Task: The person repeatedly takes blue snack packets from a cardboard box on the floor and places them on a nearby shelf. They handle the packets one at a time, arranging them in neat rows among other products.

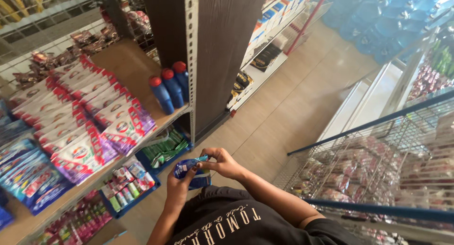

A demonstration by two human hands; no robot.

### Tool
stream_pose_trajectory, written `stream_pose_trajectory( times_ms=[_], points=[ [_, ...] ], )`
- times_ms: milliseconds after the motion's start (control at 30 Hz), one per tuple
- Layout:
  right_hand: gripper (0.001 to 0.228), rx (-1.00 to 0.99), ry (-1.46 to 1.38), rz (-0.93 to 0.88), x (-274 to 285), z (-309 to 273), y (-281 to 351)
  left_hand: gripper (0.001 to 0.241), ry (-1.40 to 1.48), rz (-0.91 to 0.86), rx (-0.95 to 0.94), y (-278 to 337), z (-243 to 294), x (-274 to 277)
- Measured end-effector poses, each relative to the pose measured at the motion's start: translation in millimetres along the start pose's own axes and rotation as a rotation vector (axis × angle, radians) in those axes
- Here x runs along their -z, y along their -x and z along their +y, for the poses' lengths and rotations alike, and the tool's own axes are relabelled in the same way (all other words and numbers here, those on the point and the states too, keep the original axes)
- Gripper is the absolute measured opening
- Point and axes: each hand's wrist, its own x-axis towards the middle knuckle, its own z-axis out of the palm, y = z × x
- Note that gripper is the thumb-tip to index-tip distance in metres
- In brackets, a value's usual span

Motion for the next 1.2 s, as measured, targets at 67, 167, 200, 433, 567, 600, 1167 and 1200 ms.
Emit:
stream_pose_trajectory(
  times_ms=[67, 167, 200, 433, 567, 600, 1167, 1200],
  points=[
    [0.012, -0.034, 0.045, 0.008, 16, 0, -2, 0.031, 0.003, -0.017, -0.032, -12, -5, -9],
    [0.013, -0.008, -0.125, 0.061, 31, 6, -5, 0.034, -0.036, -0.052, -0.07, -24, -16, -13],
    [0.013, -0.019, -0.176, 0.08, 34, 8, -6, 0.035, -0.056, -0.067, -0.08, -25, -20, -13],
    [0.018, -0.071, -0.253, 0.048, 49, 6, -14, 0.03, 0.046, 0.026, 0.019, -24, -29, -21],
    [0.026, -0.04, 0.019, -0.009, 64, -16, -13, 0.029, 0.072, -0.021, 0.043, -19, -22, -28],
    [0.026, -0.035, 0.083, -0.03, 67, -22, -14, 0.029, 0.077, -0.04, 0.062, -18, -21, -30],
    [0.02, 0.073, 0.263, -0.105, 71, -34, -14, 0.025, -0.016, -0.038, 0.036, -18, -22, -33],
    [0.019, 0.085, 0.255, -0.094, 71, -33, -14, 0.024, -0.017, -0.03, 0.034, -19, -23, -33]
  ],
)
